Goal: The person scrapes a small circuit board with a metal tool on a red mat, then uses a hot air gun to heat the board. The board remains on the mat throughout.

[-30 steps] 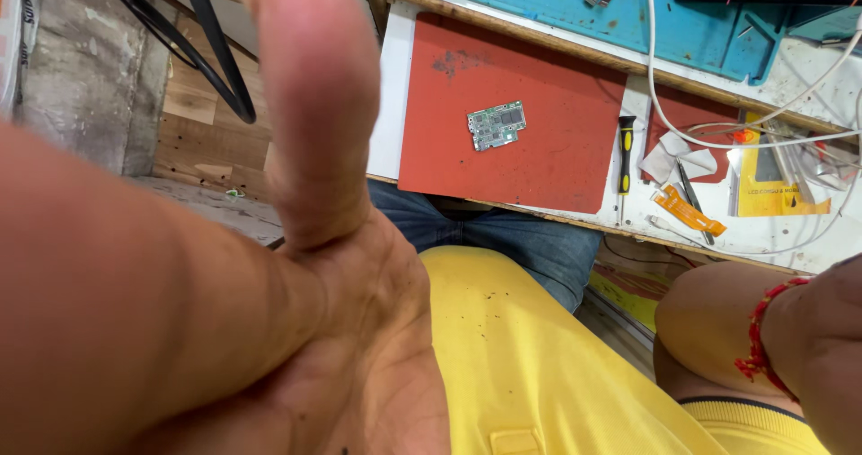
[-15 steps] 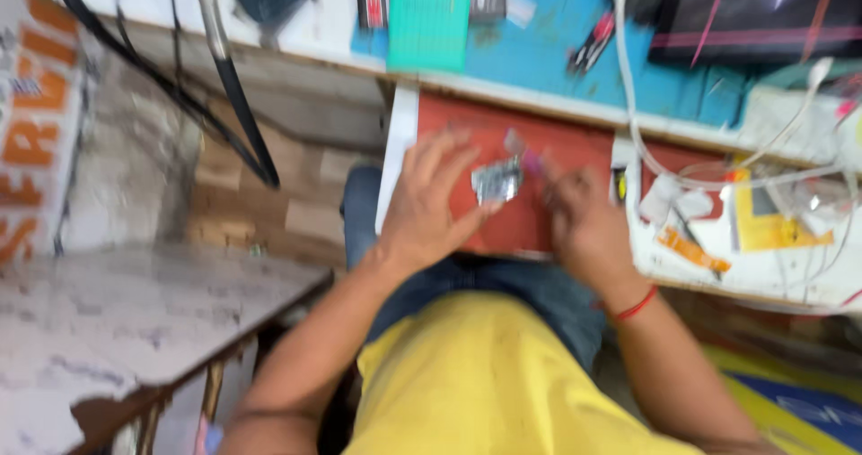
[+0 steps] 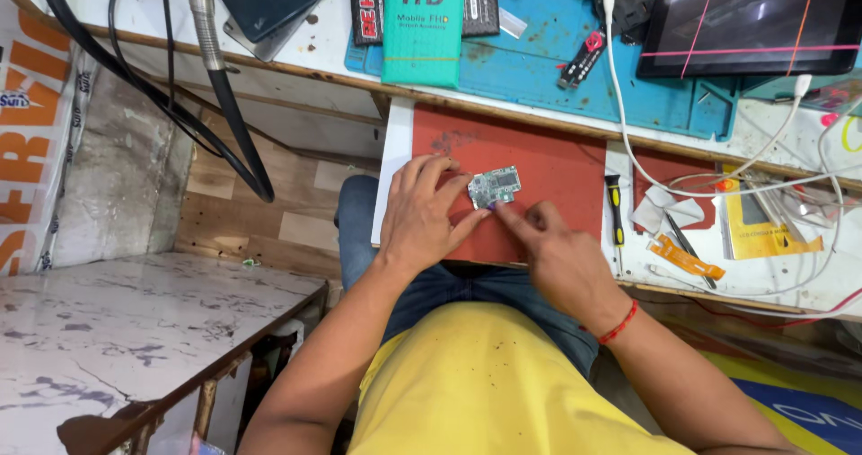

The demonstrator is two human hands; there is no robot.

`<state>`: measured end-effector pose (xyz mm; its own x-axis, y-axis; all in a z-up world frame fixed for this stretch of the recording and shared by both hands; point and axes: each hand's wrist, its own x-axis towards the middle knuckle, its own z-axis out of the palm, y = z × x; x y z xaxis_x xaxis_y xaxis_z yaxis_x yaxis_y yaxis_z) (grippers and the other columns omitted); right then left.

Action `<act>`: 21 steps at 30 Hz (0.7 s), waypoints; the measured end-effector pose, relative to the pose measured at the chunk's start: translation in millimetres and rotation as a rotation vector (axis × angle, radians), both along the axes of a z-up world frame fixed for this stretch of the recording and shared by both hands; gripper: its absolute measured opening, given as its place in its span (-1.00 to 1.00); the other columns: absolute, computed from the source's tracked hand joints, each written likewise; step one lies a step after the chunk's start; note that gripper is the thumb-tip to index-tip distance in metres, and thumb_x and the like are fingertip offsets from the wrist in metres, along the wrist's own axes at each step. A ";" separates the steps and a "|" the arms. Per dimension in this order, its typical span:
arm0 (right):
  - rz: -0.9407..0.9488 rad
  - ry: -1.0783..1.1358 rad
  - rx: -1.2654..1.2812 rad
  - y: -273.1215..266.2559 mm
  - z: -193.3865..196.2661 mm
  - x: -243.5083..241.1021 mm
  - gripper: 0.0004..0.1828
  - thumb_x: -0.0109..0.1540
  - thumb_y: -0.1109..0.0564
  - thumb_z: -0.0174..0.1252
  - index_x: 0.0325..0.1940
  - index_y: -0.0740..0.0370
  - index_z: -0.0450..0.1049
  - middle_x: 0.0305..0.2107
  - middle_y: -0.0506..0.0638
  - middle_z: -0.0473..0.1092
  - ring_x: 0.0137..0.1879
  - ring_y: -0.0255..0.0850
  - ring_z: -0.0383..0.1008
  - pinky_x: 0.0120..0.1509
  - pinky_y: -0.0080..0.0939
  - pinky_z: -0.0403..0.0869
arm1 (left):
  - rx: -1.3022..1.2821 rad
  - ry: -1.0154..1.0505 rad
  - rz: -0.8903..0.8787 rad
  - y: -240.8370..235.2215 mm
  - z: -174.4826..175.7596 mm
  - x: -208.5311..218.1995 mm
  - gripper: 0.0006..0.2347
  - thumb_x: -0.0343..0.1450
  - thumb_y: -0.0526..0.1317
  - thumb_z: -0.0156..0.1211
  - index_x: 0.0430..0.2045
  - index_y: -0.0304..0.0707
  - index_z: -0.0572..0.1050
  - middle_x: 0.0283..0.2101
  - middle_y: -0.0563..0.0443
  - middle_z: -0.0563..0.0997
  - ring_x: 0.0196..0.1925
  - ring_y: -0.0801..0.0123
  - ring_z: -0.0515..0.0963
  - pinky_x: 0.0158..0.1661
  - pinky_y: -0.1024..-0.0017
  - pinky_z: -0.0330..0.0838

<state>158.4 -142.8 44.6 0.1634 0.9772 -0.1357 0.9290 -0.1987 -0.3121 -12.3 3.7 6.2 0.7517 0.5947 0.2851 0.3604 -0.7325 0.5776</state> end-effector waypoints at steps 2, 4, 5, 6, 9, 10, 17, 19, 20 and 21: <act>-0.109 -0.035 -0.003 3.7 0.2 4.8 -0.29 0.16 0.30 0.01 0.43 0.02 0.32 -0.15 0.12 0.39 -0.37 0.13 0.52 -0.38 0.08 0.51 | -0.010 -0.004 0.001 0.9 3.1 2.0 -0.59 0.27 0.00 0.46 -0.12 -0.25 0.61 0.04 -0.06 0.49 0.20 0.04 0.39 0.18 0.08 0.26; 0.028 0.035 0.025 1.8 -2.3 1.5 -0.28 0.12 0.30 0.02 0.40 0.03 0.34 -0.17 0.12 0.39 -0.37 0.11 0.53 -0.36 0.07 0.51 | 0.000 -0.004 0.005 1.7 4.5 1.1 -0.59 0.26 -0.01 0.47 -0.12 -0.26 0.61 0.03 -0.08 0.48 0.19 0.03 0.39 0.18 0.08 0.25; 0.097 0.072 0.042 3.3 -3.8 2.5 -0.28 0.10 0.30 0.03 0.38 0.04 0.35 -0.17 0.13 0.40 -0.37 0.10 0.53 -0.35 0.07 0.52 | -0.007 -0.002 0.012 2.6 5.5 0.5 -0.59 0.26 -0.01 0.47 -0.12 -0.26 0.61 0.03 -0.07 0.49 0.19 0.04 0.39 0.17 0.09 0.25; 0.022 0.045 0.050 2.6 -5.2 2.0 -0.31 0.13 0.29 0.04 0.39 0.04 0.35 -0.18 0.13 0.40 -0.37 0.11 0.52 -0.35 0.08 0.51 | -0.017 -0.001 0.008 3.2 5.9 0.9 -0.59 0.26 -0.01 0.46 -0.12 -0.25 0.61 0.03 -0.06 0.49 0.18 0.04 0.39 0.17 0.09 0.25; -0.055 0.020 0.068 1.0 -7.2 6.9 -0.34 0.18 0.26 0.05 0.39 0.03 0.35 -0.20 0.14 0.41 -0.40 0.13 0.51 -0.34 0.09 0.51 | -0.038 -0.005 0.002 3.4 4.6 3.1 -0.58 0.26 0.01 0.47 -0.13 -0.25 0.61 0.01 -0.04 0.49 0.18 0.06 0.39 0.17 0.10 0.25; 0.022 0.059 0.072 1.5 -7.5 6.4 -0.32 0.14 0.27 0.05 0.38 0.02 0.36 -0.19 0.15 0.41 -0.41 0.12 0.52 -0.35 0.10 0.51 | -0.043 -0.001 0.009 3.3 4.5 1.3 -0.58 0.26 0.01 0.47 -0.13 -0.25 0.61 0.01 -0.04 0.49 0.18 0.06 0.39 0.17 0.10 0.25; -0.024 0.036 -0.062 2.3 -3.4 4.3 -0.28 0.12 0.28 0.05 0.39 -0.06 0.34 -0.12 0.17 0.42 -0.47 0.18 0.49 -0.40 0.12 0.50 | -0.046 0.017 0.014 4.1 2.8 2.6 -0.58 0.24 0.02 0.47 -0.16 -0.25 0.61 0.00 -0.04 0.49 0.17 0.06 0.39 0.14 0.10 0.26; -0.060 0.074 0.015 4.1 -4.1 1.5 -0.30 0.12 0.28 0.04 0.37 -0.06 0.36 -0.09 0.16 0.43 -0.46 0.18 0.50 -0.37 0.11 0.51 | -0.037 0.000 0.010 5.7 3.8 -0.1 -0.59 0.23 0.00 0.46 -0.14 -0.23 0.62 0.00 -0.04 0.49 0.17 0.07 0.40 0.15 0.10 0.26; -0.084 0.086 0.053 3.4 -4.0 2.4 -0.31 0.11 0.28 0.04 0.35 -0.06 0.37 -0.07 0.16 0.43 -0.45 0.18 0.50 -0.36 0.10 0.52 | -0.036 -0.004 0.002 6.5 3.5 1.1 -0.59 0.24 0.00 0.46 -0.14 -0.24 0.62 0.00 -0.04 0.50 0.17 0.07 0.40 0.14 0.10 0.26; -0.116 0.061 0.053 3.7 -4.9 3.6 -0.33 0.15 0.29 0.04 0.36 -0.07 0.37 -0.09 0.15 0.43 -0.43 0.19 0.51 -0.35 0.11 0.51 | -0.036 -0.007 -0.006 7.6 2.9 2.1 -0.60 0.26 0.00 0.46 -0.14 -0.24 0.62 -0.01 -0.04 0.50 0.16 0.07 0.40 0.14 0.11 0.26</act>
